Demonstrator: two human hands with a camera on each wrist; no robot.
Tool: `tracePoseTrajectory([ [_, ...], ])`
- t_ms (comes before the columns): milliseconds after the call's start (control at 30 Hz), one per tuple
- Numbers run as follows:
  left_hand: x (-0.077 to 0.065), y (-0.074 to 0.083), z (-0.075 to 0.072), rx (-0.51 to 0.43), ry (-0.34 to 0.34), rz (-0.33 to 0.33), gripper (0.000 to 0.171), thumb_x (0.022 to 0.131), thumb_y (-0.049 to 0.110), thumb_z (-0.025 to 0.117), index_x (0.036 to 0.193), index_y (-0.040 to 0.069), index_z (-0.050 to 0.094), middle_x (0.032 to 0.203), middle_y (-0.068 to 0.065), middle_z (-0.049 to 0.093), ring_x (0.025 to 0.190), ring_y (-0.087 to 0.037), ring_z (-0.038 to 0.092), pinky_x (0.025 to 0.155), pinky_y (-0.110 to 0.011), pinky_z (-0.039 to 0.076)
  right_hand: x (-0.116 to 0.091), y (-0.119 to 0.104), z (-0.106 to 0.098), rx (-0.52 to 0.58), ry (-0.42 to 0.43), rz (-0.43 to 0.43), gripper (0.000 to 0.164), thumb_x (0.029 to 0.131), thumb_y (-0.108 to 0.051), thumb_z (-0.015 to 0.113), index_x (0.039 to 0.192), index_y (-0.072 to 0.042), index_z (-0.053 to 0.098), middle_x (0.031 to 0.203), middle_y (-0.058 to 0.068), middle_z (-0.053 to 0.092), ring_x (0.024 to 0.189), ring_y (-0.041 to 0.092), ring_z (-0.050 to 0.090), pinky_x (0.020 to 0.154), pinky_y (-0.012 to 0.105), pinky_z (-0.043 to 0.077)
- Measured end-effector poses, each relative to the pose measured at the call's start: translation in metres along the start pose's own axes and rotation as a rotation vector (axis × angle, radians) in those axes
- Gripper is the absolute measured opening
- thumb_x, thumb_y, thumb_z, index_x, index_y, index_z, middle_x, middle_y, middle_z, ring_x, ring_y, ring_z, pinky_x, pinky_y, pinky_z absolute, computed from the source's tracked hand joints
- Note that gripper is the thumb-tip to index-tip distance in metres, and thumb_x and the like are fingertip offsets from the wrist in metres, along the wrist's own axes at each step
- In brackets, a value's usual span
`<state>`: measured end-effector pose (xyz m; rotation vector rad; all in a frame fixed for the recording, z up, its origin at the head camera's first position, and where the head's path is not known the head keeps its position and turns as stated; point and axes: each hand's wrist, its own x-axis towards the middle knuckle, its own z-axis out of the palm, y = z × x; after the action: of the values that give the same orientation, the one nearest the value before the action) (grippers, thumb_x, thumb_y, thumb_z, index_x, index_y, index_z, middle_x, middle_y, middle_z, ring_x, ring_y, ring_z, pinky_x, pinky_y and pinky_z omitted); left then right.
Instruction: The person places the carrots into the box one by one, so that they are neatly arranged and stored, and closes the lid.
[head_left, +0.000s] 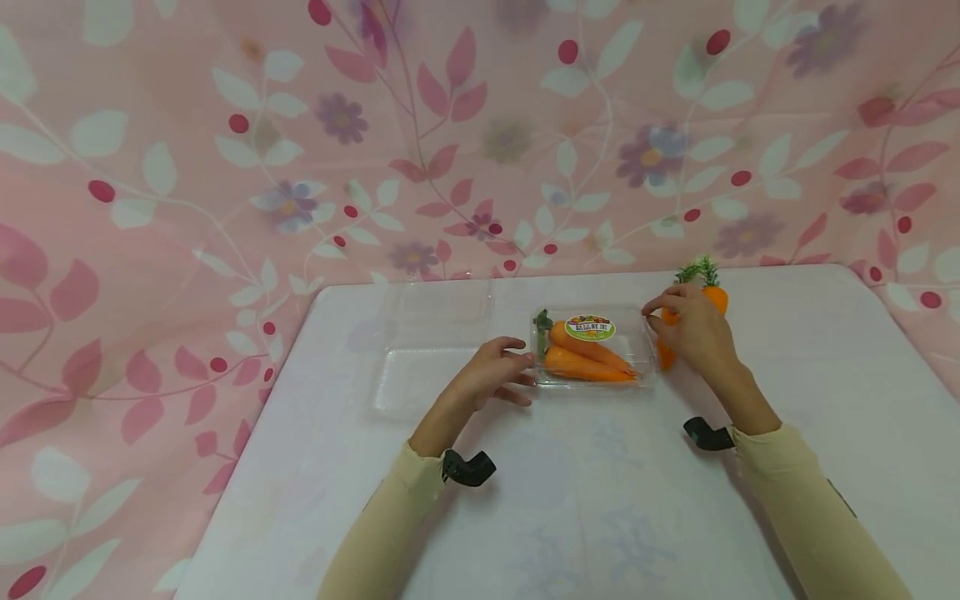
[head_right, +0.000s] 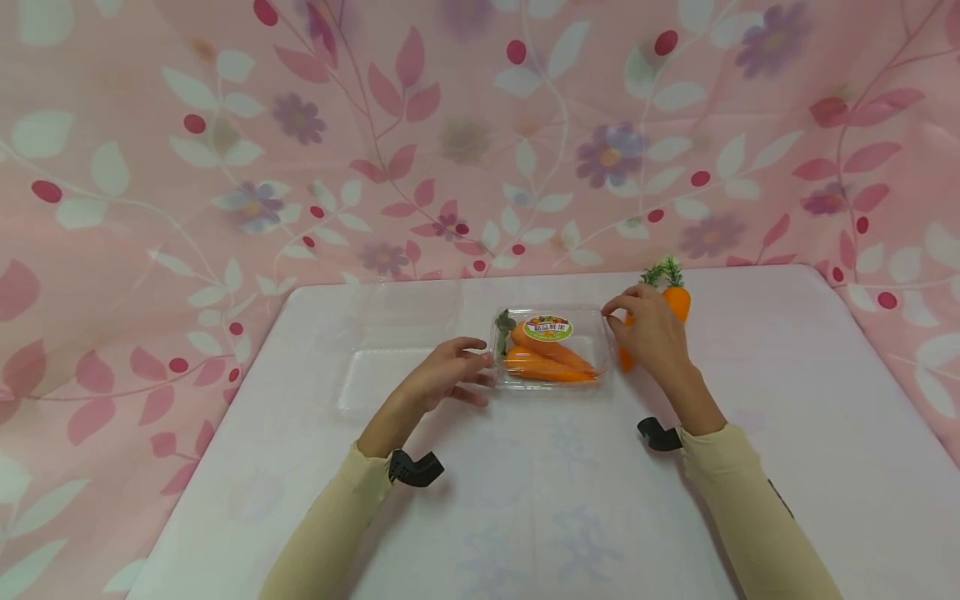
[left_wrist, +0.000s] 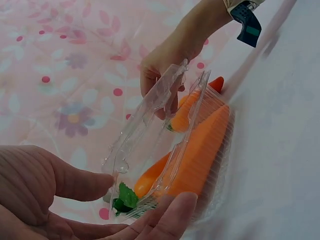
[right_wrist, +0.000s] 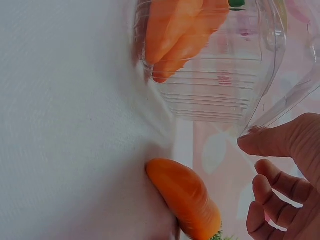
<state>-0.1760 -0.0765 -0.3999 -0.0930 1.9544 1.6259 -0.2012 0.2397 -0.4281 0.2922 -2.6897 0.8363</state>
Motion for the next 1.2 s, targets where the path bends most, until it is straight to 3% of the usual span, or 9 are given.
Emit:
tracePoseTrajectory([
  [267, -0.003, -0.002, 0.0, -0.008, -0.037, -0.028, 0.056, 0.098, 0.018, 0.061, 0.143, -0.003, 0.036, 0.114, -0.017, 0.06, 0.102, -0.035, 0.067, 0.064, -0.037, 0.059, 0.0, 0.0, 0.002, -0.008, 0.005, -0.028, 0.009, 0.087, -0.005, 0.073, 0.095, -0.008, 0.076, 0.103, 0.012, 0.056, 0.085, 0.03, 0.05, 0.055, 0.036, 0.042],
  [433, -0.007, -0.002, 0.004, -0.017, -0.072, -0.048, 0.055, 0.098, 0.017, 0.059, 0.141, -0.008, 0.036, 0.12, -0.023, 0.062, 0.097, -0.032, 0.069, 0.063, -0.038, 0.059, 0.0, 0.0, 0.003, -0.022, 0.01, -0.036, 0.011, 0.086, -0.005, 0.074, 0.095, -0.009, 0.076, 0.102, 0.011, 0.056, 0.081, 0.026, 0.048, 0.05, 0.034, 0.041],
  [533, -0.009, -0.002, 0.006, -0.019, -0.084, -0.057, 0.05, 0.099, 0.017, 0.058, 0.136, -0.009, 0.038, 0.123, -0.026, 0.062, 0.095, -0.031, 0.07, 0.062, -0.038, 0.059, -0.001, 0.0, 0.004, -0.03, 0.015, -0.036, 0.012, 0.085, -0.005, 0.074, 0.096, -0.009, 0.076, 0.102, 0.01, 0.056, 0.081, 0.025, 0.048, 0.047, 0.032, 0.04],
  [867, -0.006, -0.009, 0.01, -0.018, -0.153, -0.08, 0.031, 0.103, 0.019, 0.053, 0.12, -0.006, 0.049, 0.107, -0.024, 0.067, 0.082, -0.03, 0.072, 0.057, -0.037, 0.059, -0.002, -0.002, 0.006, -0.038, 0.025, -0.036, 0.014, 0.086, -0.003, 0.071, 0.098, -0.009, 0.076, 0.102, 0.01, 0.054, 0.079, 0.025, 0.048, 0.044, 0.03, 0.039],
  [1200, -0.006, -0.008, 0.014, -0.017, -0.12, -0.08, 0.019, 0.101, 0.009, 0.05, 0.114, -0.005, 0.047, 0.101, -0.023, 0.067, 0.07, -0.023, 0.07, 0.056, -0.036, 0.059, -0.002, -0.002, 0.002, -0.046, -0.037, -0.031, 0.022, 0.087, -0.002, 0.067, 0.106, -0.009, 0.076, 0.105, 0.012, 0.055, 0.077, 0.025, 0.05, 0.048, 0.031, 0.042],
])
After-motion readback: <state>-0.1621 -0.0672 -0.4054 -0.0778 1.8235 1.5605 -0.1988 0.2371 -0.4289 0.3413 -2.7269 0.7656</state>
